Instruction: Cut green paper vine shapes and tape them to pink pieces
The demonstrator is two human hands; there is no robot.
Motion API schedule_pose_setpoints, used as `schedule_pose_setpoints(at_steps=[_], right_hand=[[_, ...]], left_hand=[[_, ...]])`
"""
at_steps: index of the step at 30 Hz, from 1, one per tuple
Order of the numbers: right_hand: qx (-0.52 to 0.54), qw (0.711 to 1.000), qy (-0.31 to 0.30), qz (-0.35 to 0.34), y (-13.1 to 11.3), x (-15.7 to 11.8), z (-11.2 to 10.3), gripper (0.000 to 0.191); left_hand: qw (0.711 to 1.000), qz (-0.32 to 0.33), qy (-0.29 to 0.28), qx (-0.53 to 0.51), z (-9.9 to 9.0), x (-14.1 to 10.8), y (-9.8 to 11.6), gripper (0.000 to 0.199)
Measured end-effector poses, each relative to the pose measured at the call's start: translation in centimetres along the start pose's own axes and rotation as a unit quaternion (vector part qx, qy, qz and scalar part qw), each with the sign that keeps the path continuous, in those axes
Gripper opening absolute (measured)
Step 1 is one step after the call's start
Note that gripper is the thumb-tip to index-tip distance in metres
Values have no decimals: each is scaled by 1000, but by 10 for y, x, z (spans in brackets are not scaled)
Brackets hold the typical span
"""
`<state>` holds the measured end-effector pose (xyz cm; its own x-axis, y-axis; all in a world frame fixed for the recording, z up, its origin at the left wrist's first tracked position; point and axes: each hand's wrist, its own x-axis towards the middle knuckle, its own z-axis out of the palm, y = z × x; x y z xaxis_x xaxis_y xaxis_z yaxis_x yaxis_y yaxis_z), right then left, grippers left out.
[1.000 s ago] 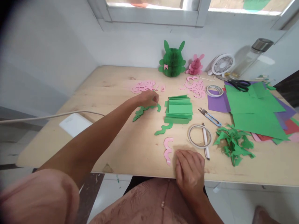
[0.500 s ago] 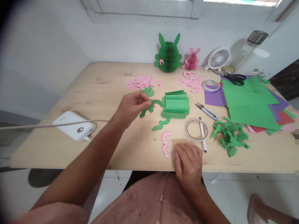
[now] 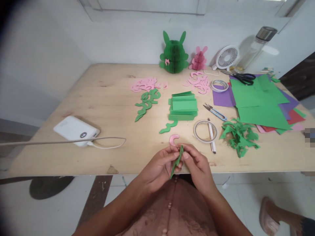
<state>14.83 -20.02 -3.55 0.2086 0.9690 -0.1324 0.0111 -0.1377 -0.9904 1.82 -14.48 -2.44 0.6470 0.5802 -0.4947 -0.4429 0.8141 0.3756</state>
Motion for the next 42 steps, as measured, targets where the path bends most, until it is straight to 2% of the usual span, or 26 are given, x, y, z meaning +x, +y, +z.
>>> schedule_pose_setpoints(at_steps=[2,8,14,18,22,26,31,34,38,42], right_hand=[[55,998,-6,37,-2,2,1,29],[169,980,24,97,-7,3,5,21],[103,978,149,100,-10,8,1,28],[90,978,156,109,-9,10,-2,31],[81,985,124,87,-8,9,-5,28],[99,993,28,59,-7,5,-9,33],[96,991,-57,76,-9,-3,-11,30],[103,989,-61,91,-12,-5,-11,32],[133,984,-50,110,-15,-4,-8,19],[150,978,-20,146,-18,-2,-4,23]], left_hand=[[1000,-4,-3,-14,-1,0,-3,24],[1000,-14,2,6,-1,-6,-7,23],[998,2,28,51,-1,-12,-7,33],[993,26,42,107,-4,-15,-8,31],[991,30,50,122,-6,-16,-11,24],[998,-19,-2,52,-5,-18,-11,20],[997,-55,-59,-14,-4,-18,-15,17],[995,-59,-73,-38,-4,-17,-20,14],[993,-67,-83,-47,-3,-17,-21,14],[994,-70,-82,-26,0,-17,-20,17]])
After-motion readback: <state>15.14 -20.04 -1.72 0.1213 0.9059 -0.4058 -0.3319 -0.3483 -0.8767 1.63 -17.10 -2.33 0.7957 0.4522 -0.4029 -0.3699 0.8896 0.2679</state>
